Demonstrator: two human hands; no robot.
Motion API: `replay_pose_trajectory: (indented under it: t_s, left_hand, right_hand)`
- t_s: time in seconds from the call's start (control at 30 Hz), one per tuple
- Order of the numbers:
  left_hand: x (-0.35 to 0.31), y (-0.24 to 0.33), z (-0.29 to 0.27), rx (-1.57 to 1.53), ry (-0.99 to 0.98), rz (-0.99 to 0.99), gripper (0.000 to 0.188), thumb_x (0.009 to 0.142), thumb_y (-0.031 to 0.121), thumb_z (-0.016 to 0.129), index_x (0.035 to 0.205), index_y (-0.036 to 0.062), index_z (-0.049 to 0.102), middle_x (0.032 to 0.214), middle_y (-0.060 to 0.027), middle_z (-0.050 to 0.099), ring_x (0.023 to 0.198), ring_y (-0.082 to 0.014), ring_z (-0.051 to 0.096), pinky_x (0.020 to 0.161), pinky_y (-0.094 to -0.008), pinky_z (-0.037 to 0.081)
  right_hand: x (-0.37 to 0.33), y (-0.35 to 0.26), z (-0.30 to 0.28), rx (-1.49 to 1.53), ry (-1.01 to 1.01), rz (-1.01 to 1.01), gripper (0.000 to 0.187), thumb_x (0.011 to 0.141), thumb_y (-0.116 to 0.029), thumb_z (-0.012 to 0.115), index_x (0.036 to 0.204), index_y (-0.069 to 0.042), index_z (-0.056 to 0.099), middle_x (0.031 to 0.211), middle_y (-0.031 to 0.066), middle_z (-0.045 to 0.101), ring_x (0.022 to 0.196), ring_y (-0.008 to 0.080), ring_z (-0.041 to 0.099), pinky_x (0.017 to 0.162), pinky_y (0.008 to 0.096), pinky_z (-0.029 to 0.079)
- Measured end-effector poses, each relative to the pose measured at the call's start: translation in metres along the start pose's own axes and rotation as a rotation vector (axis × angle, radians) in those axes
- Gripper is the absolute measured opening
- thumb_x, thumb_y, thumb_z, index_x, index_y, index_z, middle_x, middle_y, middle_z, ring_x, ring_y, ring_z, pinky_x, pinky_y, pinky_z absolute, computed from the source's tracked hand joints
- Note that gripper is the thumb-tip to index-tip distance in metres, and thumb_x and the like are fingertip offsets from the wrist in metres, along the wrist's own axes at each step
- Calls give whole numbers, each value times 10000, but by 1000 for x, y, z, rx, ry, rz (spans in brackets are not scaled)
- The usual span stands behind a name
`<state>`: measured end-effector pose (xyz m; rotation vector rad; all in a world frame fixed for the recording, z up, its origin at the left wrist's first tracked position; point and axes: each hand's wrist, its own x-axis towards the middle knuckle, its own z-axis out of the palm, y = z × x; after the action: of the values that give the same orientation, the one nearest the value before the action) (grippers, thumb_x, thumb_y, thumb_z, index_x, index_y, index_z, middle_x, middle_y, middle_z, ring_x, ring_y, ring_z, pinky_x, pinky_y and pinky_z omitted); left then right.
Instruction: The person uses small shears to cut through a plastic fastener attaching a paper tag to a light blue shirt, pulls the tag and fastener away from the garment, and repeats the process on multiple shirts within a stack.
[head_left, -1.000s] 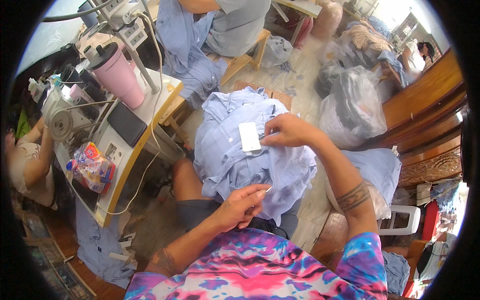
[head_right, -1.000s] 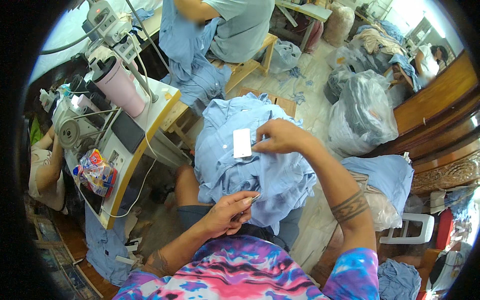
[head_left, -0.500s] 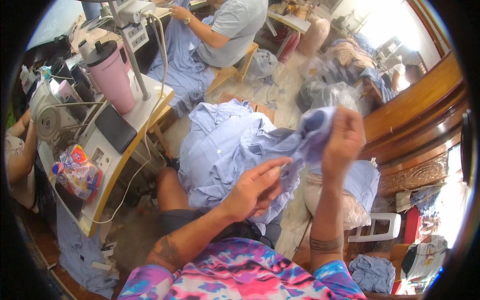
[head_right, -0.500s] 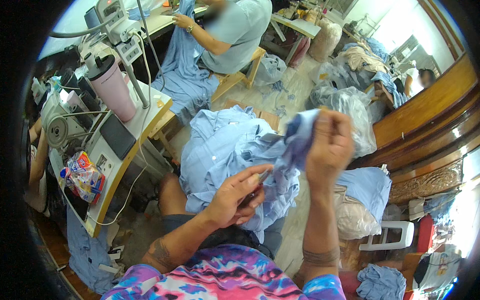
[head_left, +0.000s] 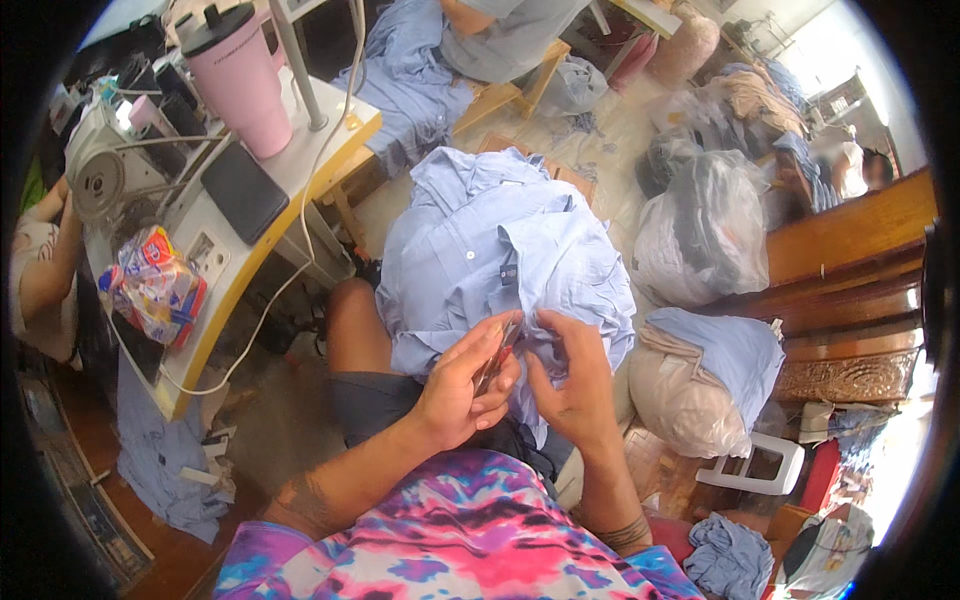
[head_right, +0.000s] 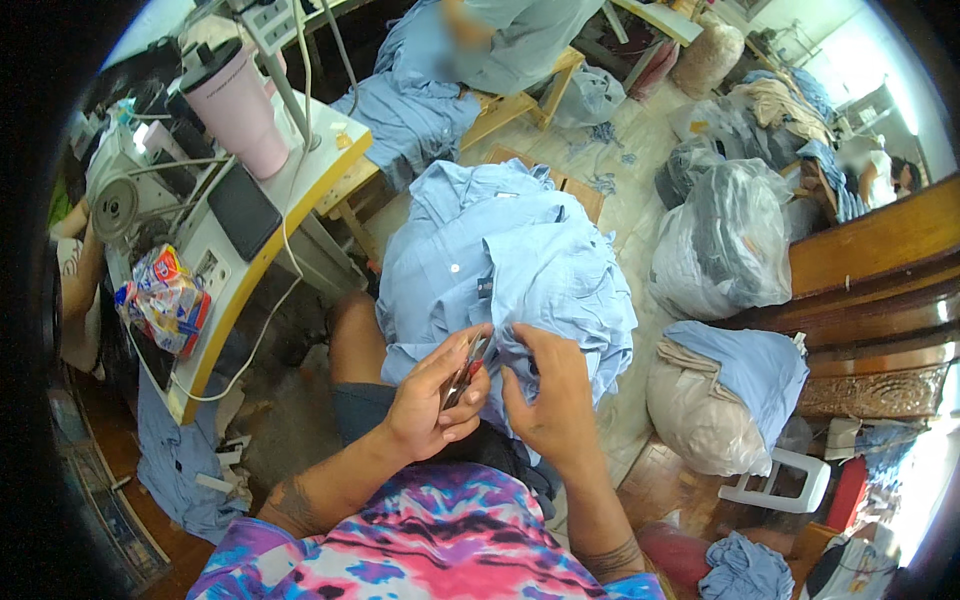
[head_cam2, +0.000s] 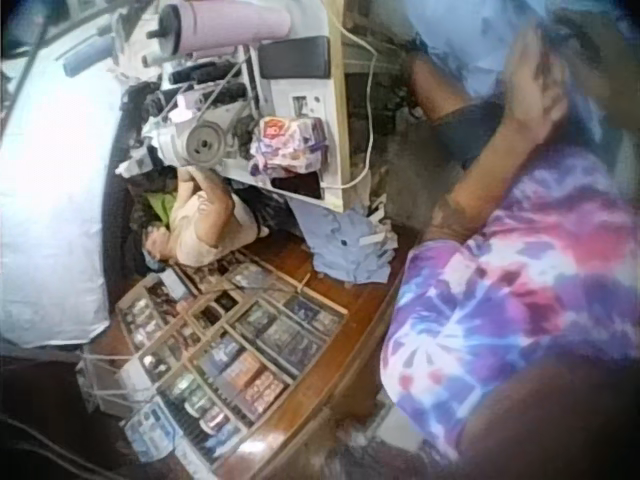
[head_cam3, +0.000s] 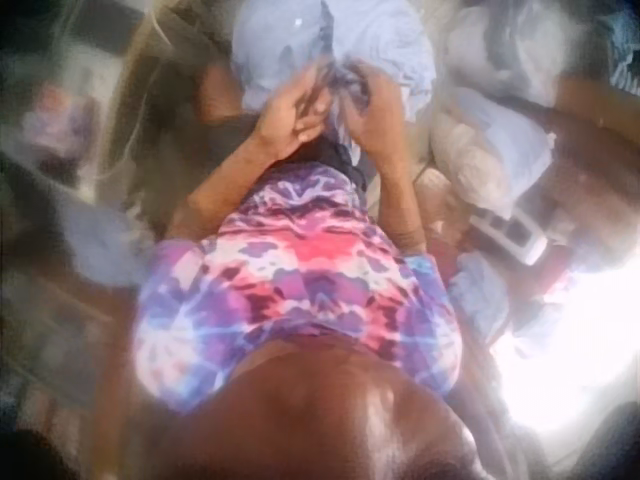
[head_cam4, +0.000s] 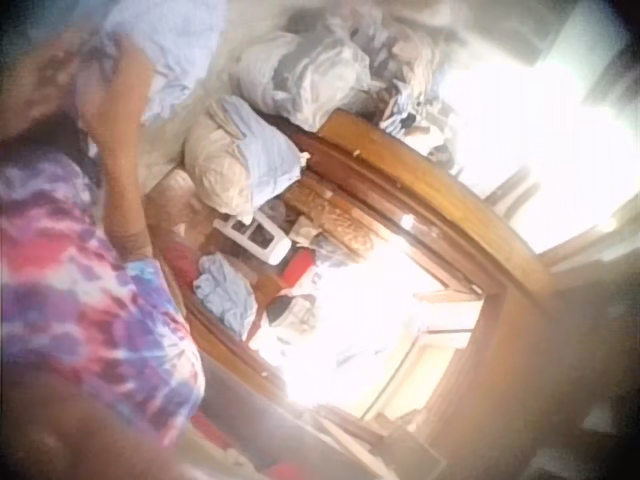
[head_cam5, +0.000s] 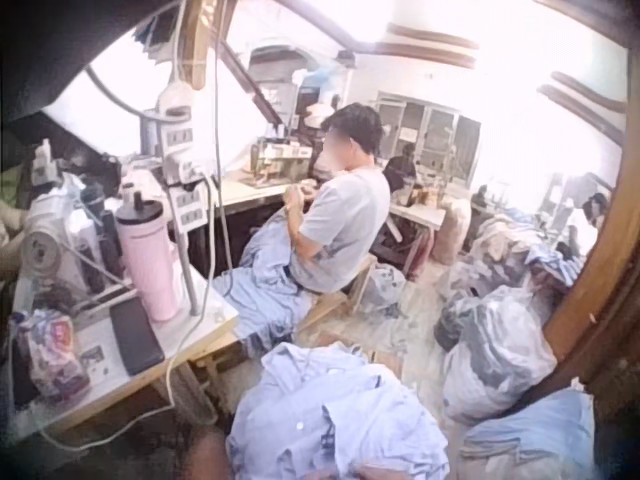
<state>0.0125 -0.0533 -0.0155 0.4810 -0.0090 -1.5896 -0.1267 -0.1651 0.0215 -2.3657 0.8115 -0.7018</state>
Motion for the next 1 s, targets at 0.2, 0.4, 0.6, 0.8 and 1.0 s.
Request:
replay_pose_trajectory:
  t_s: [0.2,0.4,0.6,0.8,1.0]
  left_hand:
    - [-7,-3,9,21,56,37,427,1140,388,358,1485,152,442,826,-59,571,441,-61,328,383,-233,367]
    - [-14,-6,11,-108,145,67,339,1141,390,351,1276,121,507,855,-62,594,452,-75,380,388,-259,428]
    - [-26,-8,14,-169,184,82,316,1141,381,355,1175,109,511,874,-68,602,477,-87,424,400,-291,468]
    - [-20,-10,14,-173,213,62,358,1137,403,359,1093,82,512,848,-63,585,473,-95,450,419,-317,518]
    - [-18,-12,14,-184,212,60,365,1132,407,371,1079,71,505,854,-64,585,476,-98,482,460,-344,594]
  right_hand:
    - [-10,7,18,-158,18,-47,426,798,-51,797,1210,-59,689,975,97,715,854,272,654,736,387,460]
    - [-23,7,37,-165,89,-143,324,791,-37,806,1105,-71,730,894,77,704,751,234,627,707,370,450]
    - [-20,6,46,-155,143,-142,309,779,-47,831,1071,-66,732,851,53,697,710,207,619,661,343,419]
    - [-21,10,50,-134,155,-157,287,747,-71,837,1019,-66,747,845,45,704,717,196,635,652,341,401]
    - [-21,13,48,-143,129,-194,296,737,-84,821,1025,-68,752,870,38,709,744,187,646,667,338,403]
